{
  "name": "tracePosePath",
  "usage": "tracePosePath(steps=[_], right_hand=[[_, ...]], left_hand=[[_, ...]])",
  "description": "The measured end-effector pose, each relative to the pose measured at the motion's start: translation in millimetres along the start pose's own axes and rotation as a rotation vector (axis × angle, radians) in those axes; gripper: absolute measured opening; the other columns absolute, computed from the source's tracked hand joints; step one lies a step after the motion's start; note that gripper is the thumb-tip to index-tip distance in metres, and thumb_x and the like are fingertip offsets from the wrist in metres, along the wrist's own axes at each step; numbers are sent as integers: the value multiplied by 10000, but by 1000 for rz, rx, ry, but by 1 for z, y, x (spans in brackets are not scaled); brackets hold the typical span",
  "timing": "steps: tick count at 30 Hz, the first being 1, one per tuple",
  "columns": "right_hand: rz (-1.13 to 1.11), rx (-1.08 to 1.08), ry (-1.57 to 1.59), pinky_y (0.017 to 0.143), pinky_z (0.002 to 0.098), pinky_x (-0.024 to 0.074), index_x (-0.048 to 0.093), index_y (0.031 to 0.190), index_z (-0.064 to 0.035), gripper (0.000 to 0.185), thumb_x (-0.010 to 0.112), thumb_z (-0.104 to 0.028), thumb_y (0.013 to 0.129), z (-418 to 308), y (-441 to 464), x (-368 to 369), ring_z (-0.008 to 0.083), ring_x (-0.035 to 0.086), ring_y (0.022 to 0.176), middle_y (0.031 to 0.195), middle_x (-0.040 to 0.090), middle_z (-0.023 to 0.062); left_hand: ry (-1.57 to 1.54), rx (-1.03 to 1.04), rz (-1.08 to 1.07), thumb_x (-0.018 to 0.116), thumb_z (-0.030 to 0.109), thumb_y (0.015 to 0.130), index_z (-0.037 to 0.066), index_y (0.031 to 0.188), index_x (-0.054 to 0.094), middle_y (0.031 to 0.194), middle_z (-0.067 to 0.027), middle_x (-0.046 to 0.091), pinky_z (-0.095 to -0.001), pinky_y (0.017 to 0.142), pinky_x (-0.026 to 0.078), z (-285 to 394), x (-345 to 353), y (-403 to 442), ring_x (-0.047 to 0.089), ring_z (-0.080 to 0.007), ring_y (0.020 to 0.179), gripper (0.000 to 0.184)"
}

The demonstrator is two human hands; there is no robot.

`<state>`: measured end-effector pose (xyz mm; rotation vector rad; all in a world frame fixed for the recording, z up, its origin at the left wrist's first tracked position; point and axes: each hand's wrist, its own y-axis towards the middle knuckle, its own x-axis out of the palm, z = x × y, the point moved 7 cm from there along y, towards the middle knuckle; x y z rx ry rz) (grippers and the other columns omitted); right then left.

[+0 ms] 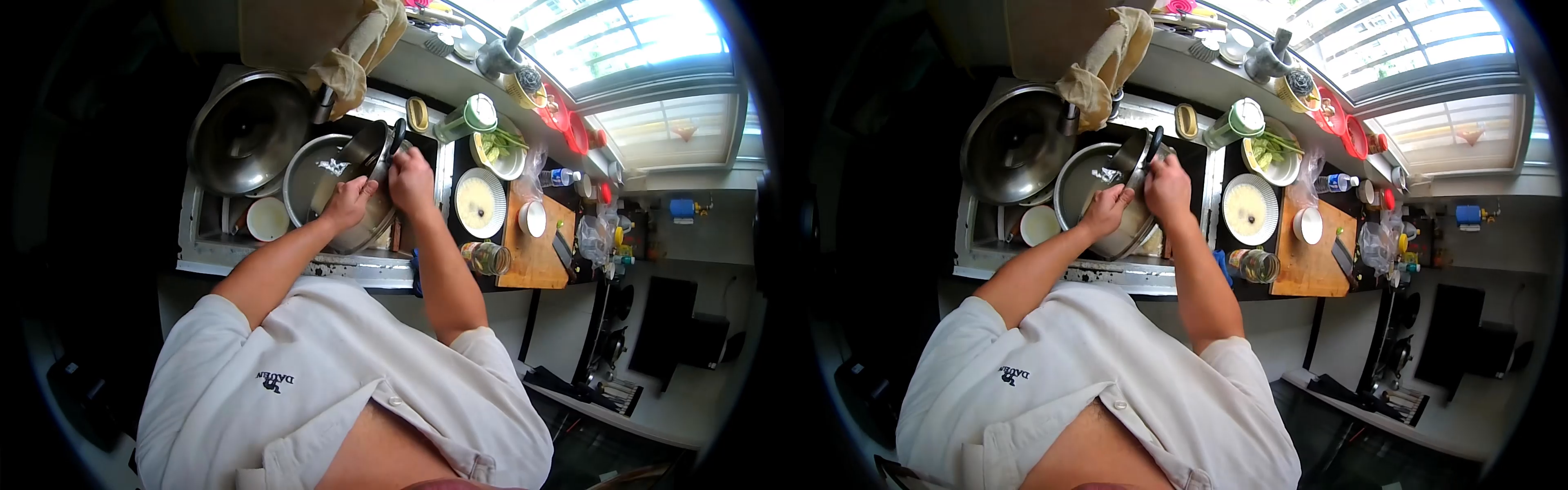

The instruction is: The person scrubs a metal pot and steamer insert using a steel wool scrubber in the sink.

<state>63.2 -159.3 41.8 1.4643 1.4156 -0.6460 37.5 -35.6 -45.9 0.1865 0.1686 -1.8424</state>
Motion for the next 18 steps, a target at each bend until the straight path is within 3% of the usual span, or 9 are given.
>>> tracePosePath(steps=[3,7,9,10,13,16,18], right_hand=[[19,23,-64,643,461,505,614,969,-23,197,643,-94,788,-32,-39,4,372,616,748,870,567,182],[108,94,-87,644,468,502,633,949,-35,159,633,-111,810,-20,-32,6,378,609,740,844,558,172],[70,143,-86,652,474,505,634,903,-49,108,613,-115,821,11,-5,7,387,606,743,848,564,174],[71,55,-50,647,479,505,629,874,-43,88,612,-111,820,12,5,3,389,604,735,841,566,172],[-7,-19,-114,641,457,515,629,948,-18,170,619,-120,813,-16,-9,1,385,613,733,822,564,173],[25,-44,-39,627,451,508,627,1020,-8,245,638,-99,793,-38,-41,5,370,615,725,841,562,168],[95,-3,-79,631,454,504,636,1026,-17,248,645,-102,792,-33,-38,4,374,612,732,844,562,160]], left_hand=[[-59,5,5,500,343,1000,-15,837,554,705,-179,617,-378,617,459,-12,2,2,632,-286,668,397],[-44,73,20,488,345,1005,-9,844,558,699,-173,613,-379,618,457,-1,1,2,636,-281,679,395],[-30,16,-7,513,330,990,-7,827,537,700,-217,578,-441,605,430,4,-2,-1,597,-395,706,375],[-25,-13,-22,525,322,982,-6,819,526,700,-239,561,-472,599,417,9,-3,-3,577,-452,719,367],[-24,32,22,532,323,978,-10,817,521,703,-244,553,-469,585,412,3,-4,-2,564,-465,717,370],[-281,113,59,520,340,992,-16,809,511,645,-202,508,-396,552,386,-7,1,-1,440,-262,553,400],[-166,149,84,523,324,990,-15,815,514,643,-201,508,-393,546,386,-5,0,1,444,-255,547,382]])
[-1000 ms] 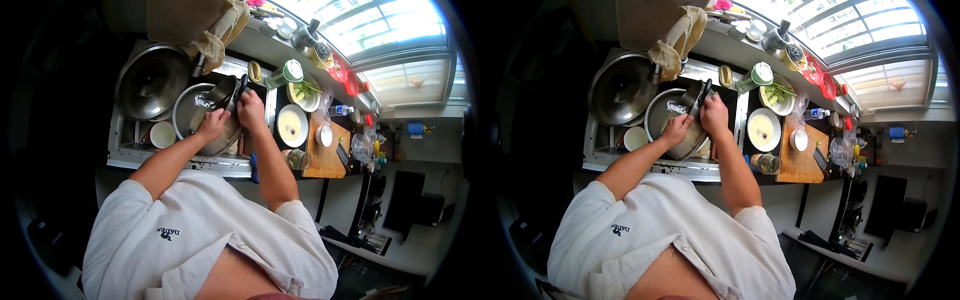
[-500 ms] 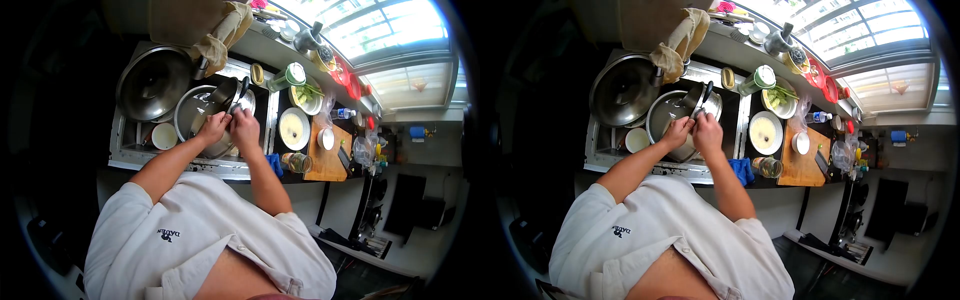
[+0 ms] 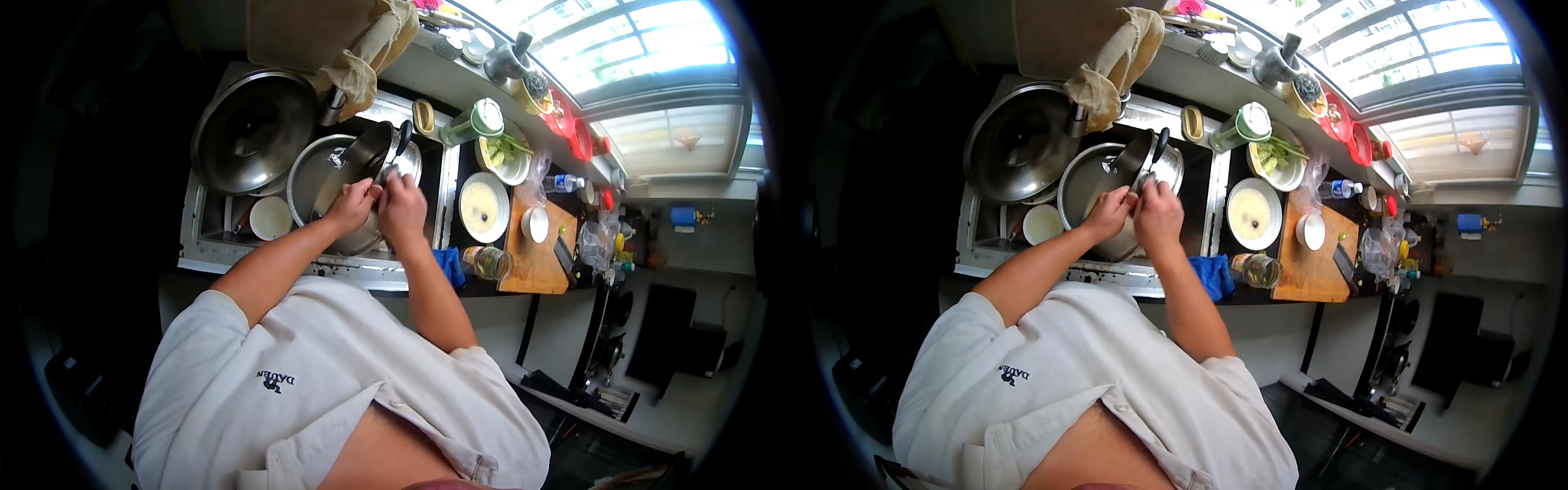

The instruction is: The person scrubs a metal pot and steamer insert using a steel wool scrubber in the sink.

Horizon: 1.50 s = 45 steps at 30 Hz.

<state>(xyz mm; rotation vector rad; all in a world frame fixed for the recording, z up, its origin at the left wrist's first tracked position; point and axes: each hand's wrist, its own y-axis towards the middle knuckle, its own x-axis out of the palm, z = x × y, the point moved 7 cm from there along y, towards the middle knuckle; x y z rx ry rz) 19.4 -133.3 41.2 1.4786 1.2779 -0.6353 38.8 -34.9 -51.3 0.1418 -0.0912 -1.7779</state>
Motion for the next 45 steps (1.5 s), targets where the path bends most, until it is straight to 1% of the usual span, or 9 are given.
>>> tracePosePath(steps=[1,4,7,10,13,16,22,39,45], right_hand=[[-20,64,-13,635,454,504,640,1012,-23,226,637,-105,802,15,8,3,378,609,735,847,564,162],[-67,29,60,648,469,503,639,919,-31,118,604,-100,830,40,44,5,388,602,746,854,570,165],[-118,-31,-51,642,460,508,633,988,-18,194,623,-104,815,16,22,-1,381,608,736,844,561,180],[-65,-37,26,636,450,508,622,1071,-15,291,638,-82,788,0,-11,3,369,611,730,857,565,171],[-34,74,-24,657,460,510,641,1048,-39,249,625,-94,805,25,12,3,385,610,750,875,572,176],[-96,42,75,661,467,506,653,933,-42,129,598,-104,834,47,46,5,386,604,754,872,580,173],[-81,-60,49,627,443,502,616,1057,-4,308,654,-105,769,-8,-10,3,360,611,726,862,561,172],[-92,51,-18,651,476,510,635,932,-79,141,618,-129,801,47,38,3,378,620,762,875,575,149],[-72,-15,19,635,458,502,649,1025,-56,243,632,-117,790,-10,-10,0,369,615,759,884,568,158]], left_hand=[[57,22,-2,524,315,989,-15,817,515,642,-201,508,-392,543,386,6,0,0,446,-252,544,373],[180,-181,-109,545,275,964,-11,847,540,765,-259,586,-446,610,457,11,-2,-1,586,-469,810,308],[137,-125,-62,547,284,962,-13,842,540,748,-255,581,-440,605,456,8,-4,-2,590,-463,795,320],[-87,-24,4,541,301,976,-17,813,509,646,-201,509,-390,543,389,-3,1,-1,439,-267,548,358],[76,0,-30,539,282,977,-13,812,512,641,-197,511,-387,543,390,2,4,-2,459,-230,547,340],[170,-156,-119,541,270,964,-15,865,554,774,-247,603,-452,623,458,9,1,-2,606,-451,803,303],[-64,-111,-76,545,271,962,-14,863,558,750,-244,595,-433,616,459,8,-3,-2,606,-443,770,302],[180,-176,-117,545,314,967,-21,857,568,733,-245,581,-436,615,451,12,1,-2,639,-399,725,353],[-11,-40,-51,499,385,994,-5,839,548,674,-183,542,-398,593,416,8,-2,-2,501,-260,596,422]])
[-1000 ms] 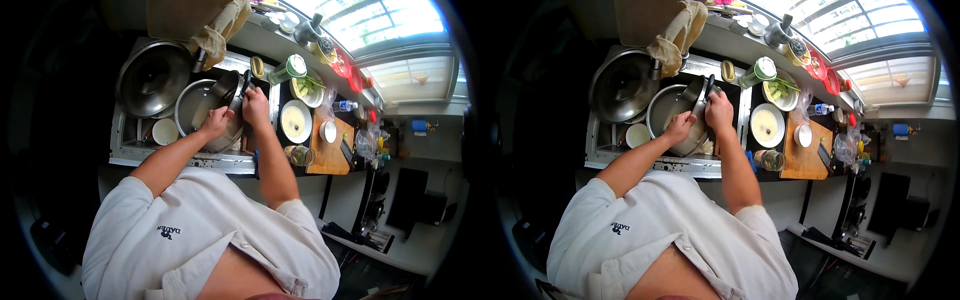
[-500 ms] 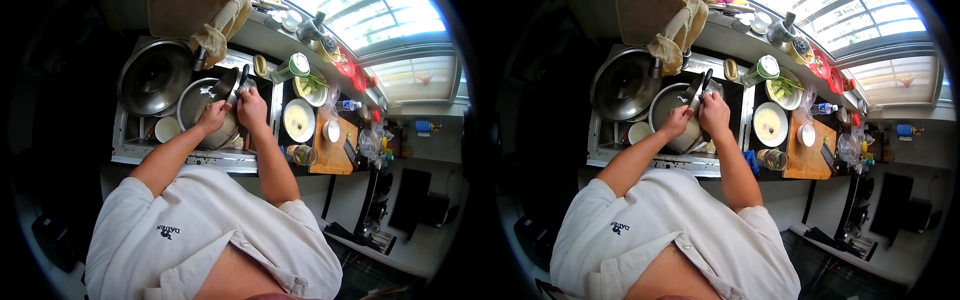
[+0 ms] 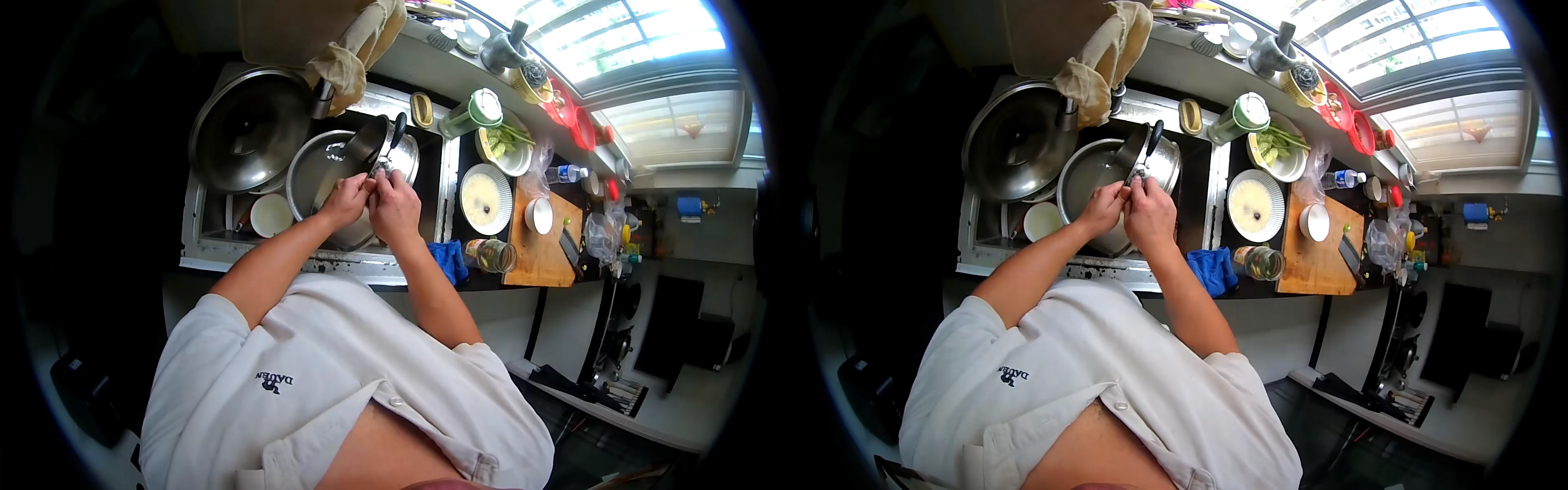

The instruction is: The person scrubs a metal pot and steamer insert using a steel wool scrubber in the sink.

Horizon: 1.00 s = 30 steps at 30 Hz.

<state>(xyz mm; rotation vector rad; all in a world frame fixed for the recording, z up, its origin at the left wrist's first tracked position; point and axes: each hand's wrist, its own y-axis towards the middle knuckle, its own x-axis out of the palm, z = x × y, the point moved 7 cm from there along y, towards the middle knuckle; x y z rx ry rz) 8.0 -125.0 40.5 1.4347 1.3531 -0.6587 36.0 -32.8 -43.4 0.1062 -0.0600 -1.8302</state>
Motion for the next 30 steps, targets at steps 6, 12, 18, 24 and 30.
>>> tracePosePath(steps=[6,12,18,24,30], right_hand=[[0,79,-24,634,477,502,632,924,-57,145,617,-133,802,45,46,0,372,615,727,856,565,148],[26,-9,-35,627,457,503,631,987,-40,246,647,-109,752,14,8,-7,363,615,712,861,571,150],[-30,39,-54,646,466,512,633,973,-70,202,628,-144,786,57,44,-1,371,617,738,872,574,152],[28,-31,37,638,453,502,644,1043,-54,278,645,-119,772,-3,-2,-3,359,612,730,874,569,147],[21,123,-72,651,473,505,648,932,-55,174,623,-153,790,55,45,4,365,619,720,856,583,148]], left_hand=[[215,-110,-64,518,327,983,-13,852,552,706,-225,565,-406,603,438,-3,-4,0,603,-336,664,367],[40,7,1,505,348,992,-7,834,532,667,-180,526,-385,583,406,-5,0,-1,442,-229,595,389],[190,-90,-59,535,291,972,-12,843,555,693,-234,568,-412,592,441,-2,6,-5,615,-394,678,330],[17,-23,-15,501,340,1000,-3,825,531,644,-149,505,-356,577,397,4,-3,0,414,-161,615,387],[240,-79,-40,524,287,977,-1,839,556,647,-181,529,-369,575,429,-12,-4,1,502,-234,576,321]])
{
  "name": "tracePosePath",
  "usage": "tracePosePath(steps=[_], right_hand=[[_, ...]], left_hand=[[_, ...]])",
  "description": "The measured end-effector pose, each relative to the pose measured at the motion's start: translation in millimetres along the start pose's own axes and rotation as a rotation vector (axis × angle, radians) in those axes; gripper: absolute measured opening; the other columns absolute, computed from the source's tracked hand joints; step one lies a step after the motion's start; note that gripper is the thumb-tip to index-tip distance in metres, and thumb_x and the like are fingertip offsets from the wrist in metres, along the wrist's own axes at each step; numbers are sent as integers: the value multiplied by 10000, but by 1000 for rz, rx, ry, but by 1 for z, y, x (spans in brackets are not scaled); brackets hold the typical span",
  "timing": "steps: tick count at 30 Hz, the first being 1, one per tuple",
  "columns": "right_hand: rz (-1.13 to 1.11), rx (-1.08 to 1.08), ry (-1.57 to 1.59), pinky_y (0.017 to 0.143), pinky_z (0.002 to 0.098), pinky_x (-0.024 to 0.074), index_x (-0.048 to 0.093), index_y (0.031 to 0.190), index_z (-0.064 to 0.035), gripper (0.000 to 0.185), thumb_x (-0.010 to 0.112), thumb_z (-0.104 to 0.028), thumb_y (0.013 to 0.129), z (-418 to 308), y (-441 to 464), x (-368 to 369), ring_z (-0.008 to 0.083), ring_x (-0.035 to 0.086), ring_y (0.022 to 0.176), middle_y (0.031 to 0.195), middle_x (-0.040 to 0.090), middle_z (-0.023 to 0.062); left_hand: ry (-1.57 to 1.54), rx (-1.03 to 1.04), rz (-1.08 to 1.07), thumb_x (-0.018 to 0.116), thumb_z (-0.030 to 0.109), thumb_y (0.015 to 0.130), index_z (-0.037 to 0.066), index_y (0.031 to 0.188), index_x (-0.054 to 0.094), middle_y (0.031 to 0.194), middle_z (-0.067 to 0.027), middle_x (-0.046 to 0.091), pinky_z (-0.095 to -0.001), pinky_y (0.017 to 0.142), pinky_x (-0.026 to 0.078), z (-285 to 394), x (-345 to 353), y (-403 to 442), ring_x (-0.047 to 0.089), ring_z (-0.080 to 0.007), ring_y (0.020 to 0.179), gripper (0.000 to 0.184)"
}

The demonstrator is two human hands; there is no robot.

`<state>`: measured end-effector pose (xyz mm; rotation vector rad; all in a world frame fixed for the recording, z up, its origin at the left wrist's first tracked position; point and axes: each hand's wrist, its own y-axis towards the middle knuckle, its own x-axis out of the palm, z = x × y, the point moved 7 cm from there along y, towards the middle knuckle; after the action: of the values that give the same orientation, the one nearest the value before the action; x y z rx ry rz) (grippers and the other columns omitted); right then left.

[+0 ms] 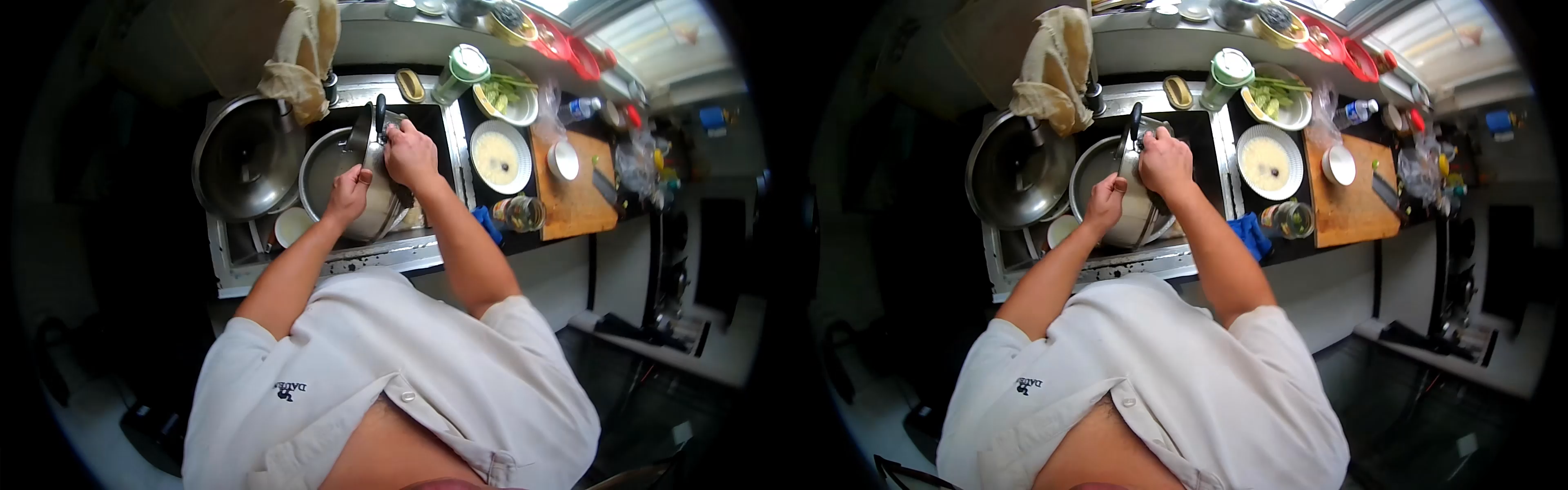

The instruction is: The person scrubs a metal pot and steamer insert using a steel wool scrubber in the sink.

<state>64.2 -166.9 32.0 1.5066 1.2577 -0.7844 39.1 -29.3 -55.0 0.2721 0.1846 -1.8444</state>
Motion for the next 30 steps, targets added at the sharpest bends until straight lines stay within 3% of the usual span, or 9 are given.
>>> tracePosePath(steps=[5,11,12,15,16,19,22,26,30], right_hand=[[92,-170,81,587,422,474,617,946,-38,226,629,-124,738,-30,-46,-10,331,606,667,819,571,129],[76,8,-3,614,436,497,611,839,-61,127,601,-140,741,8,-11,-10,321,631,681,801,582,123],[54,-26,-21,599,426,502,610,824,-64,126,608,-148,731,7,-11,-10,313,639,670,798,591,119],[-3,-53,10,614,433,495,604,857,-48,156,610,-155,743,-11,-31,-8,318,635,690,813,591,115],[46,-111,102,623,412,486,609,863,-40,173,623,-162,741,-21,-45,-4,308,634,680,816,590,108],[153,-136,75,624,394,493,652,983,-36,292,650,-182,730,-43,-63,-12,277,631,705,822,581,96],[56,-58,61,641,391,497,662,1019,-44,317,648,-185,735,-28,-31,-12,270,631,737,832,576,100],[27,-141,52,655,394,493,668,1037,-55,320,645,-194,749,-34,-29,-5,276,627,761,874,578,103],[64,-121,84,651,398,487,667,1068,-59,349,654,-204,751,-38,-51,-10,284,619,739,875,569,108]], left_hand=[[-70,95,-8,507,281,986,-4,802,524,656,-160,499,-351,582,417,10,0,-1,451,-198,604,341],[-20,172,8,473,272,1006,-6,793,503,647,-140,391,-334,605,401,2,8,-1,389,-190,622,352],[-78,59,-88,419,297,1047,41,773,516,669,42,402,-244,615,355,-23,12,1,387,-80,674,387],[-84,32,-52,430,295,1048,45,788,522,695,53,416,-235,629,359,-30,9,0,404,-69,684,372],[-89,108,-5,476,276,1017,-1,788,538,687,-71,492,-319,629,407,-29,6,1,458,-146,673,365],[-272,140,-14,455,254,1027,-3,797,558,748,-78,552,-314,683,436,-3,7,0,514,-149,736,360],[-31,80,86,426,225,1037,-14,848,590,818,-98,610,-294,747,454,-61,-2,8,558,-167,796,347],[-195,-68,26,456,198,1029,-18,922,595,925,-110,633,-301,831,459,-81,-7,9,573,-174,887,278],[-262,-33,11,479,179,1016,-16,937,591,963,-112,640,-324,858,461,-77,-2,8,578,-180,936,238]])
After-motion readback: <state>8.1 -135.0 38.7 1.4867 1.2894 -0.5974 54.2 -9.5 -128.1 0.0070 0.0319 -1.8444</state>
